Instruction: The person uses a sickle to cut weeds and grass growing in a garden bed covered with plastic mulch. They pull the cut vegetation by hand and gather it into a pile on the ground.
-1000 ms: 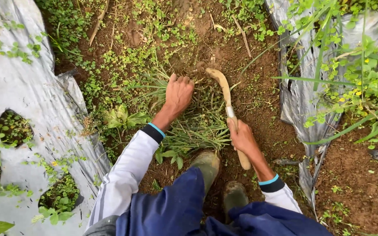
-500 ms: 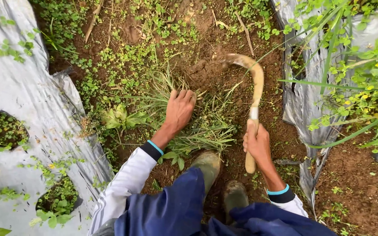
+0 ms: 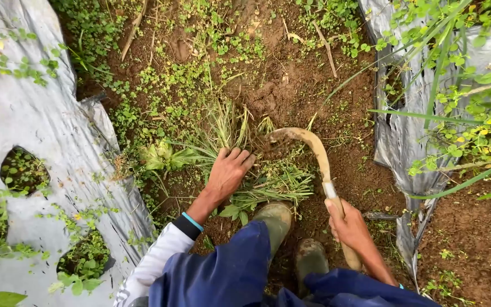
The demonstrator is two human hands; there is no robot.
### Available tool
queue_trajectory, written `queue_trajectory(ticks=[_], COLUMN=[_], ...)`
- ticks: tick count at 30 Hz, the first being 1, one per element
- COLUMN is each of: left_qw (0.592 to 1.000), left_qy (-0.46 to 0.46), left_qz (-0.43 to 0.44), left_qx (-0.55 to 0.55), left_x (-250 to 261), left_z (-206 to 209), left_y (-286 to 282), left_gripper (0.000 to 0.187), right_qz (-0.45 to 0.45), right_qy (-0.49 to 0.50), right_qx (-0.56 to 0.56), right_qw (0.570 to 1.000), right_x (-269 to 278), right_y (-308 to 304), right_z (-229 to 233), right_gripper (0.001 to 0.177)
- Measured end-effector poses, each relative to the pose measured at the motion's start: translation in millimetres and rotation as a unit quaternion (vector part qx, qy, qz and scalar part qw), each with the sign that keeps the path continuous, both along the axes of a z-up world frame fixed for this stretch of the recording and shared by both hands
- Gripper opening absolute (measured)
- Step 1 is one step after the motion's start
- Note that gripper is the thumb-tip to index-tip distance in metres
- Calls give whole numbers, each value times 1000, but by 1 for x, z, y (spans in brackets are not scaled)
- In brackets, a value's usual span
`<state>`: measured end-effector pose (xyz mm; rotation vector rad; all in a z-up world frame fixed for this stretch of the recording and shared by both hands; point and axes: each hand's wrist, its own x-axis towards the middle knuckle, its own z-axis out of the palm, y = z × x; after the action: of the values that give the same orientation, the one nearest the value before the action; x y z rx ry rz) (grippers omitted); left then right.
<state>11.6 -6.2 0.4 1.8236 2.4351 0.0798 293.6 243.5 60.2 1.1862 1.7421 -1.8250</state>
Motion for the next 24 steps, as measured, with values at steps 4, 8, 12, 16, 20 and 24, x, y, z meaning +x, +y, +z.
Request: queue_trajectory(ticks=[4, 8, 12, 16, 20, 24], left_qw=[998, 949, 918, 974, 971, 982], left_qy=[-21, -39, -168, -170, -87, -18], left_qz=[21, 7, 2, 42, 4, -29], left_qx=[-52, -313, -360, -142, -223, -186], left_x=[7, 2, 7, 36, 66, 72], left_z=[30, 122, 151, 123, 81, 19], left_y=[17, 70, 111, 148, 146, 132], left_gripper=[18, 57, 93, 103, 108, 79], right_qz=[-53, -102, -79, -89, -141, -168], right_qy=[27, 73, -3, 27, 54, 74], right_qx=[65, 82, -31, -26, 8, 22], right_qw=[996, 989, 996, 995, 988, 983], right_x=[-30, -42, 18, 49, 46, 42], right_y=[6, 12, -12, -22, -13, -6], right_z=[15, 11, -4, -9, 8, 1], right_gripper=[34, 28, 32, 33, 24, 23])
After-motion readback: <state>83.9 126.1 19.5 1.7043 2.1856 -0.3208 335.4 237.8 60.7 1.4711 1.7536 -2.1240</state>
